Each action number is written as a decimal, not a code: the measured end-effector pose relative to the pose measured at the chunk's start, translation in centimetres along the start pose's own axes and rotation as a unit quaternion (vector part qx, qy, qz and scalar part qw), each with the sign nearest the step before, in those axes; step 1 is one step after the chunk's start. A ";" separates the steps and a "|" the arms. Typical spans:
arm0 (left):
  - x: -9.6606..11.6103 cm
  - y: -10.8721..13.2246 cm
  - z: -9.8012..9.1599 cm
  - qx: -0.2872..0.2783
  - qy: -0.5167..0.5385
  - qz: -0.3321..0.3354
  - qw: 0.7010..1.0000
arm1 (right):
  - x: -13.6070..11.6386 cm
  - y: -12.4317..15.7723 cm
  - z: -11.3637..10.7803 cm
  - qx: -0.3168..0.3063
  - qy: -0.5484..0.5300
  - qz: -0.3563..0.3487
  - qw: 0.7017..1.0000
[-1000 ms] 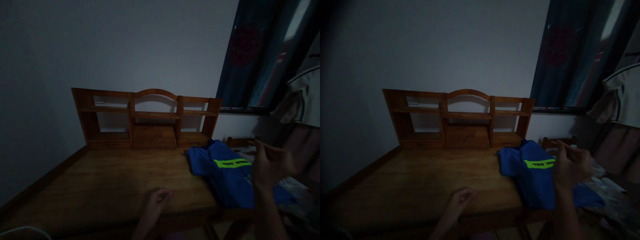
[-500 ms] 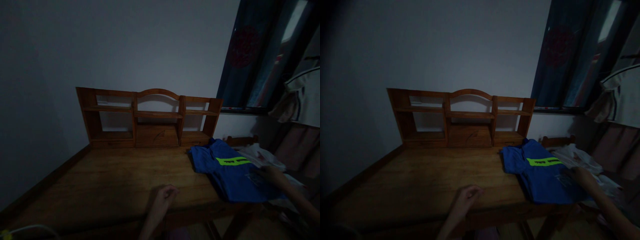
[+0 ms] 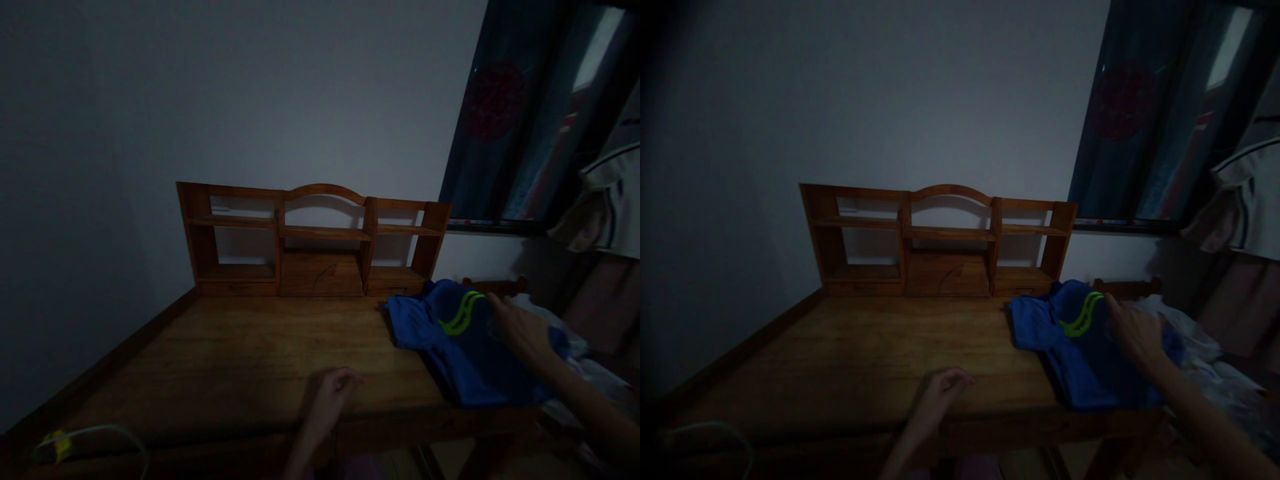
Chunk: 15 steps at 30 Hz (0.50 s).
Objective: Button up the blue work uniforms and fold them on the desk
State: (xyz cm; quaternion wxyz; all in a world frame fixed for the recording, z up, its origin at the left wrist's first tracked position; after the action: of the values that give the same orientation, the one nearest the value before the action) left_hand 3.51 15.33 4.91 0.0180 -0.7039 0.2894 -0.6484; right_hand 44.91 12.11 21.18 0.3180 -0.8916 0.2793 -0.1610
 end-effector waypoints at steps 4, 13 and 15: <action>0.5 0.1 -0.2 0.008 -0.008 0.001 1.000 | -7.1 -0.8 -5.3 0.033 -0.003 -0.066 0.997; -0.5 0.7 -0.1 0.056 0.009 -0.050 0.997 | -15.5 -4.4 -18.5 0.122 -0.439 -0.080 0.887; -0.4 0.7 -0.2 0.056 0.013 -0.053 0.997 | -16.2 -5.0 -20.7 0.121 -0.551 -0.094 0.820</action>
State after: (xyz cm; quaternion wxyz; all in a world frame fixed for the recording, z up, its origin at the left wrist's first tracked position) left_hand 3.03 15.02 4.35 0.0194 -0.7078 0.2152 -0.6726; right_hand 24.44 15.13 38.09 0.5070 -0.8080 -0.0499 0.2959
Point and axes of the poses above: each hand's wrist, its own y-axis away from the middle knuckle, its own z-axis out of the palm, x = y × z, the point moved 9 cm from there along -y, towards the middle knuckle, and after that the axes turned 11 degrees about z, right-handed, at the moved point
